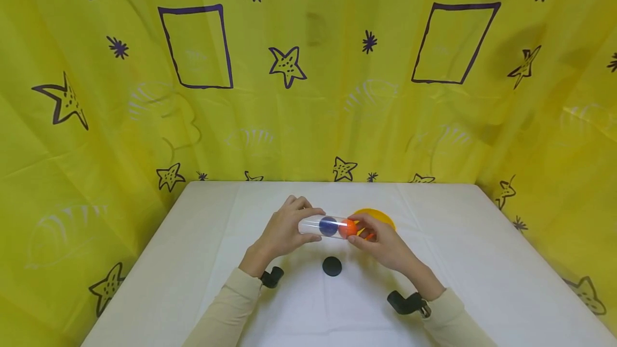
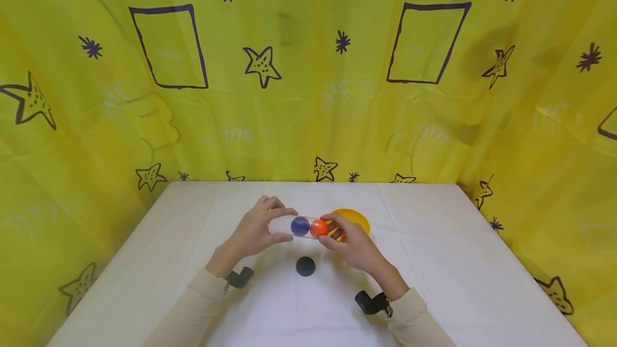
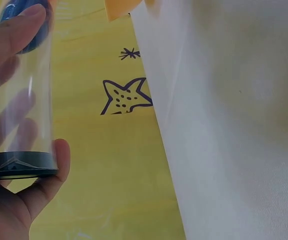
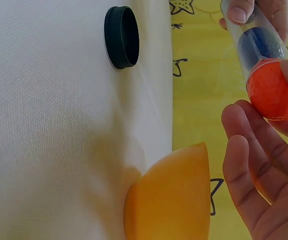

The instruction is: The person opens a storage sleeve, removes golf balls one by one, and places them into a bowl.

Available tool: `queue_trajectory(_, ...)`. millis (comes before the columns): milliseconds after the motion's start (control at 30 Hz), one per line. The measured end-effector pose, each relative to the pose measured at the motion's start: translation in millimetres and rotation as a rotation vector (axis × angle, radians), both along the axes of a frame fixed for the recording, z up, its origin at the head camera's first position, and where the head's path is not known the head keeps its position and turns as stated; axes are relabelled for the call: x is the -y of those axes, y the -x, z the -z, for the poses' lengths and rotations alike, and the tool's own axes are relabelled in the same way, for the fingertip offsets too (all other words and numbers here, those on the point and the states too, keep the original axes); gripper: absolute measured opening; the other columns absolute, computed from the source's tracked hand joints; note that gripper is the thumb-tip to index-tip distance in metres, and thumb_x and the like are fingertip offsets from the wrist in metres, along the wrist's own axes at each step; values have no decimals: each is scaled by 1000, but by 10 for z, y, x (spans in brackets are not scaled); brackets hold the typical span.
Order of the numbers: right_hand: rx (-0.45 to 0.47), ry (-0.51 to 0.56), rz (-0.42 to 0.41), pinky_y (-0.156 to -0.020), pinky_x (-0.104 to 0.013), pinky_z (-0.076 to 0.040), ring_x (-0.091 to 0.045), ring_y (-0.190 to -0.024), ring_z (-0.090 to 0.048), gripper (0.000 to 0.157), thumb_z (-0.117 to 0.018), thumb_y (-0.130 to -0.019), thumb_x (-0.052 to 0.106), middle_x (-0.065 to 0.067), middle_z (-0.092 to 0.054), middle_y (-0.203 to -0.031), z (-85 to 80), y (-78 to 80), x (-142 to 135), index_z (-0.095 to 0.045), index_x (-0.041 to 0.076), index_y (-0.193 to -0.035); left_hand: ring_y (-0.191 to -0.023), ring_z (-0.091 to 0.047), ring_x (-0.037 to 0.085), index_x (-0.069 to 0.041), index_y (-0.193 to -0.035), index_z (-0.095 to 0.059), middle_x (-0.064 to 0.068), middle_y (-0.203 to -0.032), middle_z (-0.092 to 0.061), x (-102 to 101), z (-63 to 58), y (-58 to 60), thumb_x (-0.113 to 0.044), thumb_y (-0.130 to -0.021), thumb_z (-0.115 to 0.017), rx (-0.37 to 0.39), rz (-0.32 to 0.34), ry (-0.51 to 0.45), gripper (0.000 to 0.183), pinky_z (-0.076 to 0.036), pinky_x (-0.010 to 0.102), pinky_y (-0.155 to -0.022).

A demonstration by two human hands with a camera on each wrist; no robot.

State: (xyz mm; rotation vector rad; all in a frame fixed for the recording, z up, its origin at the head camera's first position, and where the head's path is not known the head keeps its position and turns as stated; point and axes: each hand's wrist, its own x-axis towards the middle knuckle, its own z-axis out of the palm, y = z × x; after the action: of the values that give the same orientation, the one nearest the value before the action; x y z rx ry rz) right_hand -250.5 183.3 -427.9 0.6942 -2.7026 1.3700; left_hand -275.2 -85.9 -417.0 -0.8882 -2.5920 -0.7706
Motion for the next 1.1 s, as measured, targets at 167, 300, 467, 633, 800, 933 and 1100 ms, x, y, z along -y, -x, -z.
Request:
queue_trajectory(167,3,-9,0,-76,-23,-54,-16,-89,-63,42,-74,-95,27,-5,-70,-110,15,11,-26,-63,10,-130,-102,-49,15,-24,-122,-74,-3,-107,-63,9,20,17,-30,-77,-91,-23,2,-4,48,-50,32,-81)
queue_trajectory(300,4,-10,9,-77,-23,-54,-16,-89,-63,40,-75,-94,26,-4,-70,-109,10,17,-24,-63,11,-128,-101,-49,15,-24,-123,-73,0,-108,-63,12,20,15,-30,-78,-91,-30,9,-6,48,-50,31,-80)
queue_trajectory(467,13,0,19,-75,-24,-54,-18,-87,-62,38,-76,-93,23,-6,-69,-107,-13,9,-19,-63,10,-127,-100,-49,15,-23,-123,-74,2,-107,-64,7,21,9,-30,-78,-91,-35,20,-18,48,-49,31,-79)
queue_trajectory(633,-5,16,28,-72,-24,-54,-18,-85,-62,38,-77,-92,22,-7,-69,-106,-9,8,-17,-63,9,-126,-100,-49,15,-23,-123,-74,3,-108,-64,16,23,8,-30,-78,-90,-31,20,-23,48,-49,31,-80)
queue_trajectory(800,-34,18,46,-71,-24,-54,-14,-81,-62,38,-78,-91,20,-5,-69,-102,2,12,-19,-64,10,-124,-100,-48,13,-25,-123,-73,-3,-105,-62,26,20,10,-31,-79,-90,-28,11,-16,48,-48,28,-78)
queue_trajectory(933,-48,21,63,-70,-25,-55,-15,-80,-63,38,-79,-90,19,-6,-70,-102,-19,8,-34,-64,11,-125,-99,-48,14,-24,-123,-73,-3,-105,-62,31,8,8,-30,-78,-90,-38,13,-20,48,-47,27,-77)
queue_trajectory(1100,-38,20,110,-71,-24,-54,-18,-83,-62,38,-78,-91,19,-8,-70,-104,-66,5,-82,-64,13,-125,-99,-48,14,-24,-122,-74,-3,-105,-62,38,3,9,-30,-78,-91,-44,9,-27,48,-46,28,-77)
